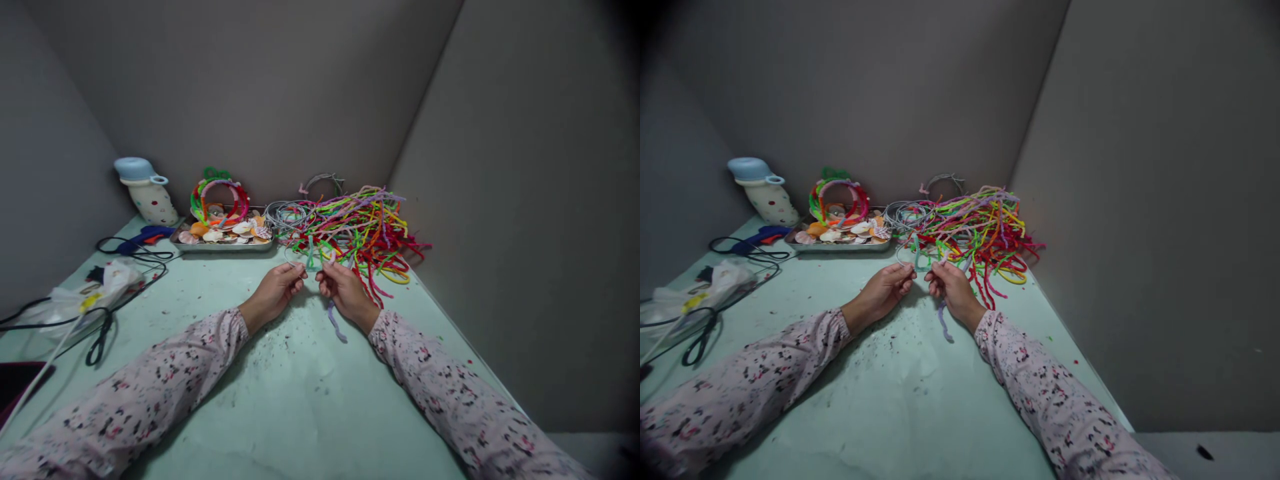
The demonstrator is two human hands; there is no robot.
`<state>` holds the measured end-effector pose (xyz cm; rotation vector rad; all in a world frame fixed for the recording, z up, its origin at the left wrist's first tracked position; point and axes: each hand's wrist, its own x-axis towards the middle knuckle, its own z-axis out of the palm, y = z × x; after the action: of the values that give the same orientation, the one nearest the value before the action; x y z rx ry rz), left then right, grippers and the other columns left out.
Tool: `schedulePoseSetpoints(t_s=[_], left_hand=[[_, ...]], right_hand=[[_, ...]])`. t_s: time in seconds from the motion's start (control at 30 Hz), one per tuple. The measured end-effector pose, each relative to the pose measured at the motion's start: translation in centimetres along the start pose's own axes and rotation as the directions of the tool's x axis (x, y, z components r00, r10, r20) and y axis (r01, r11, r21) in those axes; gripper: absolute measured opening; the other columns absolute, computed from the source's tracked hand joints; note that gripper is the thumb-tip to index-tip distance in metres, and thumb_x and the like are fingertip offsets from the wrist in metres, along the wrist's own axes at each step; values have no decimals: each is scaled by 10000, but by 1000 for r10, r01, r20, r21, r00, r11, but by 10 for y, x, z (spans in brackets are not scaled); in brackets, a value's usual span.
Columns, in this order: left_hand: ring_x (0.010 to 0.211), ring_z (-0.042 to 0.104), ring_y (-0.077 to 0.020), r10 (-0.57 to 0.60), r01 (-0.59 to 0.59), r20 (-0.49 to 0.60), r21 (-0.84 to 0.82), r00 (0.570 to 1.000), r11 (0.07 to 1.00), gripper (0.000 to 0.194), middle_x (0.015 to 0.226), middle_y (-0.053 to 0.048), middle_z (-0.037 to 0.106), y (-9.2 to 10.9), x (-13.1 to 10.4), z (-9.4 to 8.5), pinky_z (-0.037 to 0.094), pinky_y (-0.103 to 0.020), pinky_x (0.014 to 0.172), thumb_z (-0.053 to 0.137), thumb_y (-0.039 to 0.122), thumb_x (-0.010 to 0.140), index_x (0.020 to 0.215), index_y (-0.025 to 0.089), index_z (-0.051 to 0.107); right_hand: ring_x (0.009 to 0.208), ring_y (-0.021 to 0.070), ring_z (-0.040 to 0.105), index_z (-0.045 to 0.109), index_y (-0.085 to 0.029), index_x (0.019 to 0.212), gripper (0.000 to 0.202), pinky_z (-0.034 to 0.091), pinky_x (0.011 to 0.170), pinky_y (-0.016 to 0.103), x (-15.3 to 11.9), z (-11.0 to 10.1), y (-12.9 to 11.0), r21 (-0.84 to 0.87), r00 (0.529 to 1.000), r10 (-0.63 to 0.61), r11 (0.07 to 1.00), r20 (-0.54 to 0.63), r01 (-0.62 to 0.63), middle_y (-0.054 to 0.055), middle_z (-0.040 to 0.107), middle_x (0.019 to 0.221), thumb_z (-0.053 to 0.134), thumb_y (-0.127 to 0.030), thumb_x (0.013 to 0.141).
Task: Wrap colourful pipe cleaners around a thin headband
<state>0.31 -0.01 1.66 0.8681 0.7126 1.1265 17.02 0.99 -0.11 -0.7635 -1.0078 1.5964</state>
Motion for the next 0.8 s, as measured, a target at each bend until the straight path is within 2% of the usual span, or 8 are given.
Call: schedulePoseSetpoints(t_s=[0.2,0.4,0.47,0.53,0.67,0.73,0.8], left_hand=[[561,500,-39,-3,4,-12,22,1000,1000,267,748,-1,592,0,0,0,401,-152,522,761,328,682,796,126,629],[513,471,-59,42,-20,-85,241,995,970,321,725,-11,587,-3,0,4,341,-192,469,723,427,691,772,132,626],[492,443,-67,105,-60,-111,353,988,934,306,656,3,555,-3,0,4,319,-198,458,699,431,711,755,137,627],[501,436,-78,227,-135,-143,472,963,871,254,627,14,535,-2,-2,4,326,-202,473,682,395,732,770,149,631],[593,472,-93,478,-298,-139,624,867,722,183,815,-13,585,1,-6,7,371,-206,548,685,265,726,889,182,674],[617,484,-94,505,-330,-113,634,856,700,215,929,-31,580,3,-9,10,394,-217,584,683,221,717,930,196,693],[663,508,-107,501,-345,-78,633,862,693,213,1004,-47,571,4,-10,13,418,-228,628,683,195,710,922,200,703]], right_hand=[[458,52,534,565,-174,780,263,375,399,162,0,0,0,-5,1000,2,1000,-7,-2,-16,639,687,680,-410,764],[456,47,529,541,-183,798,254,369,402,158,4,-1,-2,37,998,-13,999,-62,16,-31,623,674,685,-387,752],[458,47,528,535,-184,792,253,371,402,156,5,-1,-2,47,996,-24,999,-84,28,-32,621,672,690,-378,747],[462,47,530,532,-184,790,249,372,402,153,6,-1,-2,46,995,-24,999,-94,29,-32,620,672,691,-372,747],[458,49,528,539,-185,795,252,366,393,153,6,-1,-1,15,996,-20,1000,-91,21,-33,616,668,688,-383,748],[458,51,530,545,-185,802,257,370,394,156,6,-1,1,-17,997,-18,1000,-72,17,-30,622,675,681,-397,753],[459,54,535,548,-188,812,259,375,397,157,6,-2,2,-47,999,-19,999,-44,17,-28,629,682,672,-410,760]])
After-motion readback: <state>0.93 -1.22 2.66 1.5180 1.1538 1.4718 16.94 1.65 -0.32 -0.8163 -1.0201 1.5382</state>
